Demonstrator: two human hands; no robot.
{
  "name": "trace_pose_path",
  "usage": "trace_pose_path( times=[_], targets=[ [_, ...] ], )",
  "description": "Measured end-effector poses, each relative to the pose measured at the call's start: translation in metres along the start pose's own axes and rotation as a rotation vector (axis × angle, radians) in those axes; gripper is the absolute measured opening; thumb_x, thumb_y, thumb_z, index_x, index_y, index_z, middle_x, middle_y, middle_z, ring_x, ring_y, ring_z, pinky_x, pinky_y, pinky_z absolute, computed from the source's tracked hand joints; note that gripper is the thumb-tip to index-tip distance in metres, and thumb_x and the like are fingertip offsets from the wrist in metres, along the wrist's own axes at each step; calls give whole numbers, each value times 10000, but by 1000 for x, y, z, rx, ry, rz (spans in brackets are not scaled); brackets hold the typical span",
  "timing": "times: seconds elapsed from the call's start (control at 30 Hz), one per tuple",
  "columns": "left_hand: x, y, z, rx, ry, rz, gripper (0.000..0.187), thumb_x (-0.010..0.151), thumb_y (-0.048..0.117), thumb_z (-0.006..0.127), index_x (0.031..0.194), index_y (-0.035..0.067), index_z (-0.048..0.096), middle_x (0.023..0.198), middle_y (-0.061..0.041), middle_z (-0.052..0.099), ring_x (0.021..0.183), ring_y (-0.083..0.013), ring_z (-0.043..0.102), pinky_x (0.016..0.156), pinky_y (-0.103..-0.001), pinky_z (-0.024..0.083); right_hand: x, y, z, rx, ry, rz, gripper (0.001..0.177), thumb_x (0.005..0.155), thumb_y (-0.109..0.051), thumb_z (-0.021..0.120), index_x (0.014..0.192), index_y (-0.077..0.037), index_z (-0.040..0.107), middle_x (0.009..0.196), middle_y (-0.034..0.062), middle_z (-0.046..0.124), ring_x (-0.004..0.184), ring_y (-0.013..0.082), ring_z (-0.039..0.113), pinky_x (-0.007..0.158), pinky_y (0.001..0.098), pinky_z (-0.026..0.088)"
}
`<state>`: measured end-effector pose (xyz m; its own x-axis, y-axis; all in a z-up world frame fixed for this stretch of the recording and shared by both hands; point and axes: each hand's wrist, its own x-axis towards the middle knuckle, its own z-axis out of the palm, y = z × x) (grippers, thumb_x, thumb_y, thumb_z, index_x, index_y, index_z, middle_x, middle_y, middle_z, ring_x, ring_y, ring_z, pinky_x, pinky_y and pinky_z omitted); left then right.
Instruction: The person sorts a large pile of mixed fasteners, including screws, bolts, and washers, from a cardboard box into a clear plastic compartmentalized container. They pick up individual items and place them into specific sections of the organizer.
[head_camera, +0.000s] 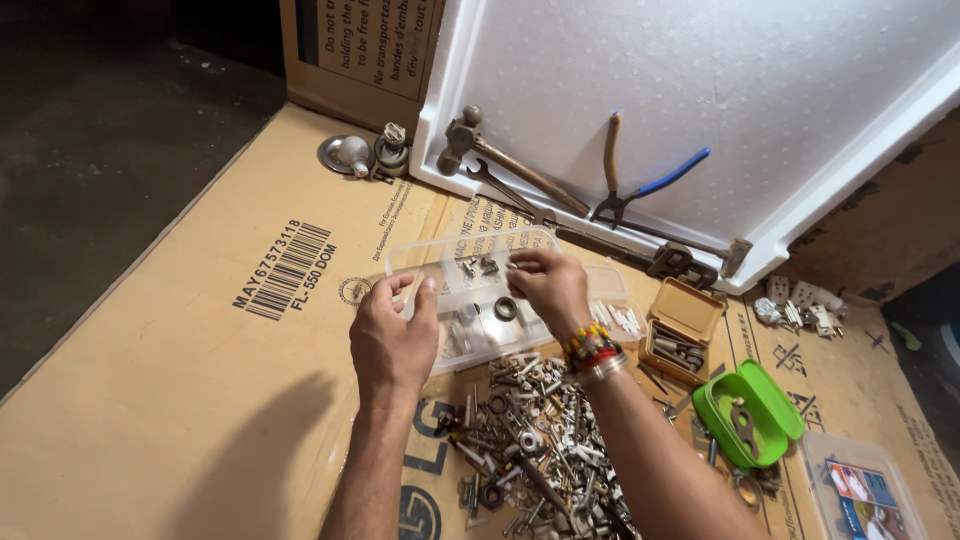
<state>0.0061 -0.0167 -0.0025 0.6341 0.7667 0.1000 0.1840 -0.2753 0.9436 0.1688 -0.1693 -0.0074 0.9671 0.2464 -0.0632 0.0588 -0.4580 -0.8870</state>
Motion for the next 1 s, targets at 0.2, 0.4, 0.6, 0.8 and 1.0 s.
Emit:
trace_pose_path(
  times=[0.2, 0.4, 0.6, 0.8, 1.0],
  targets=[
    [2, 1, 3, -9, 17, -4, 402, 877, 398, 692, 1099, 63, 705, 1109, -172, 722, 998, -300, 708, 861, -416, 546, 57, -4, 50, -576, -108, -113, 254, 708, -201, 850, 954, -149, 820, 871, 62, 793, 798, 190, 755, 746, 357, 596],
    [5, -2, 3, -18, 11, 7, 390, 884, 389, 685, 1100, 65, 703, 1117, -173, 717, 999, -297, 709, 861, -414, 546, 79, 16, 82, -702, -74, -129, 220, 736, -121, 744, 913, -177, 862, 898, 106, 780, 824, 271, 744, 800, 384, 597],
    [4, 1, 2, -24, -2, -2, 392, 887, 389, 678, 1108, 65, 695, 1116, -163, 719, 993, -293, 704, 859, -413, 544, 51, 9, 69, -552, -2, -305, 199, 770, -147, 773, 965, -134, 813, 890, 121, 789, 776, 234, 756, 766, 366, 605],
    [3, 3, 2, 7, -32, -20, 394, 892, 398, 675, 1103, 66, 699, 1130, -168, 712, 1013, -298, 701, 870, -413, 542, -49, 11, 23, -360, 70, -345, 150, 926, -196, 692, 1021, -115, 774, 902, 68, 801, 706, 143, 764, 608, 249, 619],
    [-1, 1, -1, 35, -59, -21, 398, 914, 411, 657, 1124, 75, 699, 1146, -166, 714, 1035, -300, 698, 879, -414, 546, -152, 25, 42, -323, -59, -345, 204, 800, -190, 788, 975, -86, 781, 828, 119, 784, 716, 216, 749, 669, 338, 601]
  ],
)
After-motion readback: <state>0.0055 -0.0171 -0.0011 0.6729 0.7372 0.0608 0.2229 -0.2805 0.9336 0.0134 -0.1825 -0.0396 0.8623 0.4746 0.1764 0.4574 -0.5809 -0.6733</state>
